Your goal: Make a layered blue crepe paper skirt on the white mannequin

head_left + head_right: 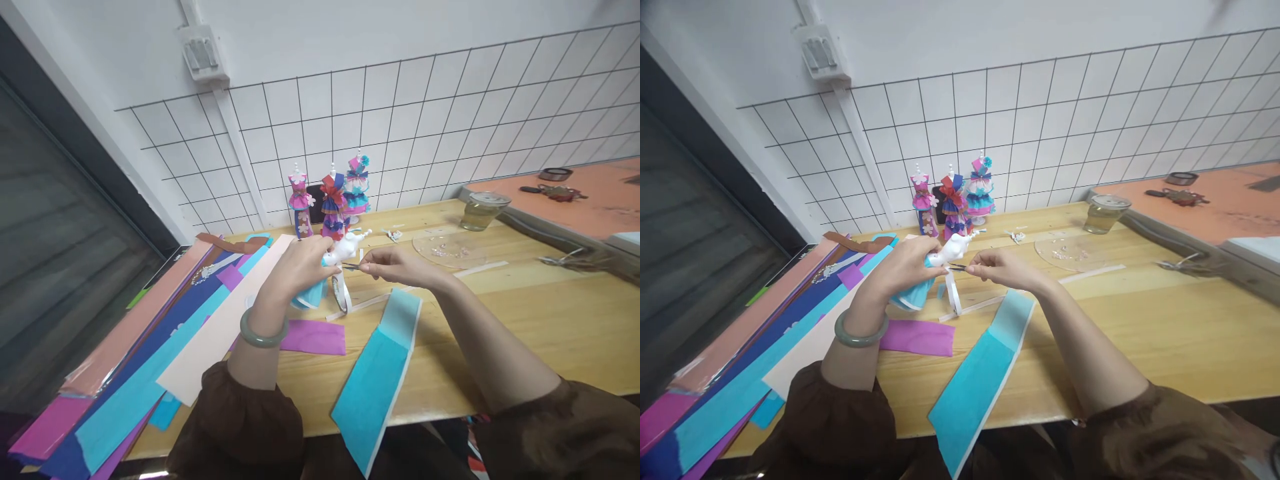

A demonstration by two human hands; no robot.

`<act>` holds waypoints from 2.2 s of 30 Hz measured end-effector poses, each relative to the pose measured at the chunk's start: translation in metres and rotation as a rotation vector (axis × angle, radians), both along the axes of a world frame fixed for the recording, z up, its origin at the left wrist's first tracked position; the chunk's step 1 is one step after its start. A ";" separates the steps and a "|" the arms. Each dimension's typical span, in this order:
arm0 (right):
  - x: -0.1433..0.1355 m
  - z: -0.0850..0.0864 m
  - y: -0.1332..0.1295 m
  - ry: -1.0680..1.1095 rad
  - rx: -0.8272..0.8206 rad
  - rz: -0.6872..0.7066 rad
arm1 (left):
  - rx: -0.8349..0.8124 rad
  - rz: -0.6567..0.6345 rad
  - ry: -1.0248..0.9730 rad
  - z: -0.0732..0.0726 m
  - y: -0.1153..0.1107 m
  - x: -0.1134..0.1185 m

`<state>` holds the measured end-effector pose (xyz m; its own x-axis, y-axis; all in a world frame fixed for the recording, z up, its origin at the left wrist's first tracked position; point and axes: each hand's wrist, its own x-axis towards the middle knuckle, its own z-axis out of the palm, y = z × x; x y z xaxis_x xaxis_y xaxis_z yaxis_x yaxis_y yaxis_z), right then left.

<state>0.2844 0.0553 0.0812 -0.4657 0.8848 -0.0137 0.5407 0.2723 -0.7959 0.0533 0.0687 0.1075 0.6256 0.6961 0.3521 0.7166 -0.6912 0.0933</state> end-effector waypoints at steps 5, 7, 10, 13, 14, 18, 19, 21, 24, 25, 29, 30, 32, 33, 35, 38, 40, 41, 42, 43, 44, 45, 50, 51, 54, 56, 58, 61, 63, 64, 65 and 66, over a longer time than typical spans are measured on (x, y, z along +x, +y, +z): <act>-0.001 0.014 0.003 -0.177 0.130 0.000 | 0.009 0.005 0.025 0.001 -0.002 0.001; -0.003 0.019 0.002 -0.250 0.182 -0.002 | 0.017 -0.002 0.033 0.001 -0.003 0.002; -0.006 0.025 0.000 -0.328 0.254 0.009 | 0.028 -0.010 0.039 0.002 -0.004 0.003; -0.009 0.029 -0.003 -0.398 0.337 -0.006 | 0.023 -0.013 0.038 0.002 -0.004 0.003; -0.010 0.030 -0.004 -0.420 0.362 -0.014 | 0.019 -0.017 0.033 0.002 -0.005 0.003; -0.013 0.033 -0.006 -0.476 0.428 -0.016 | 0.014 -0.043 0.003 0.002 -0.005 0.003; -0.013 0.033 -0.006 -0.484 0.437 -0.016 | 0.014 -0.044 0.000 0.001 -0.005 0.003; -0.013 0.032 -0.005 -0.494 0.446 -0.015 | 0.014 -0.037 0.002 0.002 -0.006 0.003; -0.013 0.030 -0.004 -0.489 0.461 -0.009 | 0.022 -0.030 0.012 0.002 -0.006 0.004; -0.013 0.029 -0.004 -0.487 0.469 -0.009 | 0.025 -0.030 0.015 0.002 -0.006 0.004; -0.014 0.029 -0.006 -0.479 0.504 -0.025 | 0.023 -0.020 0.024 0.002 -0.005 0.004; -0.014 0.029 -0.006 -0.476 0.513 -0.025 | 0.021 -0.017 0.025 0.002 -0.005 0.004; -0.014 0.029 -0.006 -0.473 0.529 -0.019 | 0.023 -0.013 0.027 0.002 -0.005 0.003; -0.014 0.028 -0.005 -0.473 0.535 -0.019 | 0.026 -0.012 0.026 0.002 -0.005 0.003; -0.014 0.026 -0.005 -0.473 0.542 -0.026 | 0.033 -0.012 0.021 0.002 -0.005 0.003; -0.014 0.024 -0.005 -0.467 0.550 -0.043 | 0.029 -0.014 0.015 0.002 -0.005 0.003; -0.014 0.023 -0.006 -0.465 0.539 -0.058 | 0.020 -0.018 0.008 0.002 -0.004 0.002; -0.014 0.023 -0.006 -0.468 0.529 -0.067 | 0.015 -0.020 0.002 0.002 -0.004 0.001; -0.014 0.022 -0.007 -0.474 0.519 -0.075 | 0.010 -0.021 -0.007 0.002 -0.003 0.000; -0.013 0.021 -0.008 -0.480 0.508 -0.082 | 0.006 -0.019 -0.018 0.003 -0.002 -0.001; -0.013 0.020 -0.008 -0.483 0.496 -0.087 | 0.001 -0.014 -0.029 0.003 -0.001 -0.002; -0.012 0.019 -0.008 -0.481 0.482 -0.096 | -0.005 -0.006 -0.040 0.002 0.000 -0.003; -0.001 0.016 -0.003 -0.404 0.408 -0.180 | -0.014 0.044 -0.106 0.004 0.004 -0.009; 0.003 0.017 -0.001 -0.384 0.402 -0.210 | -0.010 0.056 -0.131 0.005 0.004 -0.010; 0.018 0.024 0.005 -0.334 0.416 -0.334 | 0.011 0.099 -0.244 0.008 0.003 -0.011; 0.029 0.026 0.011 -0.313 0.433 -0.421 | 0.010 0.124 -0.333 0.009 0.002 -0.011; 0.041 0.020 0.020 -0.308 0.429 -0.490 | -0.008 0.137 -0.426 0.010 0.002 -0.009; 0.058 -0.005 0.038 -0.352 0.422 -0.538 | -0.062 0.127 -0.569 0.008 0.005 -0.008; 0.067 -0.029 0.051 -0.441 0.377 -0.552 | -0.116 0.090 -0.685 0.006 0.009 -0.008; 0.071 -0.042 0.056 -0.499 0.338 -0.550 | -0.143 0.067 -0.744 0.005 0.011 -0.008; 0.075 -0.054 0.060 -0.561 0.296 -0.542 | -0.167 0.045 -0.802 0.004 0.013 -0.008; 0.077 -0.066 0.063 -0.586 0.277 -0.546 | -0.184 0.026 -0.857 0.004 0.015 -0.009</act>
